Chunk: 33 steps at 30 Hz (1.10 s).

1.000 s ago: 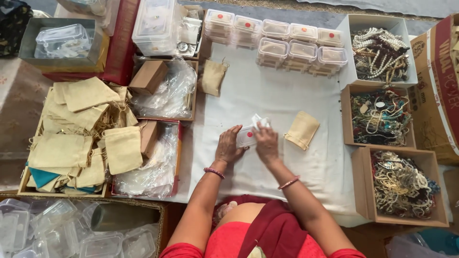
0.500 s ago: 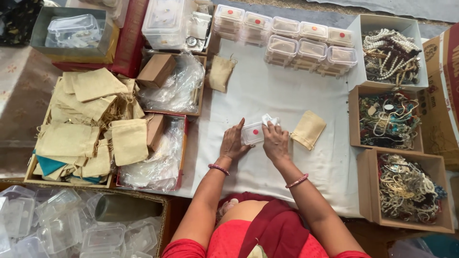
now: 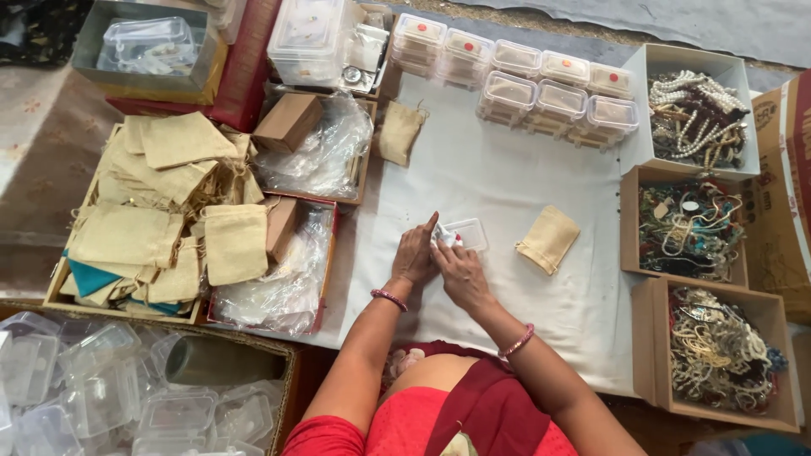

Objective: The person wipes a small plastic container with a white cloth, then places it aside. They pick up a gold-colored necklace from a box, wipe it thoroughly with the cloth, and place it into a small beige pouch. Finally, they wipe another plastic container with the cloth.

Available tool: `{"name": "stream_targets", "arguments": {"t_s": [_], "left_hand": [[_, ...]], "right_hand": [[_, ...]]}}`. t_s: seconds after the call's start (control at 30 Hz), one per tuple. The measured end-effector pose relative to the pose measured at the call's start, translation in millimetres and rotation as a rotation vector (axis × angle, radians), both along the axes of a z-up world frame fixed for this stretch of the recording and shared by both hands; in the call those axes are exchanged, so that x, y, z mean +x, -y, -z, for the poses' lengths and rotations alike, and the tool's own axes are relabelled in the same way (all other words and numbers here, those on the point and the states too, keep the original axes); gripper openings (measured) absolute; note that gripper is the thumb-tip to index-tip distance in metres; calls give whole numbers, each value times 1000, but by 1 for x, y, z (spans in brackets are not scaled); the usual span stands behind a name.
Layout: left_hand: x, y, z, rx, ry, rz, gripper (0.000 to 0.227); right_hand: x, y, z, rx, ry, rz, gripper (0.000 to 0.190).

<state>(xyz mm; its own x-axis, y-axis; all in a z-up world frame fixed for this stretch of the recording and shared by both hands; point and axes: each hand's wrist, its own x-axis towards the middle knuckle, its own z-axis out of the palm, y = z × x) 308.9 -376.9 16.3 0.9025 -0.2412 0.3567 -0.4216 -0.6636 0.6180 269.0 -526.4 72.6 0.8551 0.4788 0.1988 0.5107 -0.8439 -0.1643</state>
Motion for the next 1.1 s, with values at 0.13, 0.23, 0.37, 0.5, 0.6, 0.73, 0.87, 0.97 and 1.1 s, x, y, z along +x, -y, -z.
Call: {"name": "stream_targets", "arguments": {"t_s": [0.13,0.23,0.37,0.5,0.6,0.73,0.87,0.97,1.1], "left_hand": [[-3,0,-5,-6,27,-1,105],[-5,0,-9,-41,66,-10,105],[-3,0,-3,-19,9,22,114],[-4,-2,-4,38,5,27,122],[-5,-3,-10,19,4,39,127],[-3,-2,-12,12,32,34,122],[-1,-1,-10,32,19,25,117],[-1,-1,-5,-9,27,22,113],[1,-1,5,24,70,-3,108]], "right_hand": [[16,-1,-8,21,-45,-1,55],[12,1,-11,-18,14,-19,56],[-7,27,-3,35,-46,-57,51],[-8,55,1,72,28,7,40],[-2,63,-6,58,50,137,33],[-2,44,4,-94,66,251,21],[0,13,-8,-68,159,119,20],[9,5,-25,-45,20,86,16],[23,7,-20,20,166,-118,18]]}}
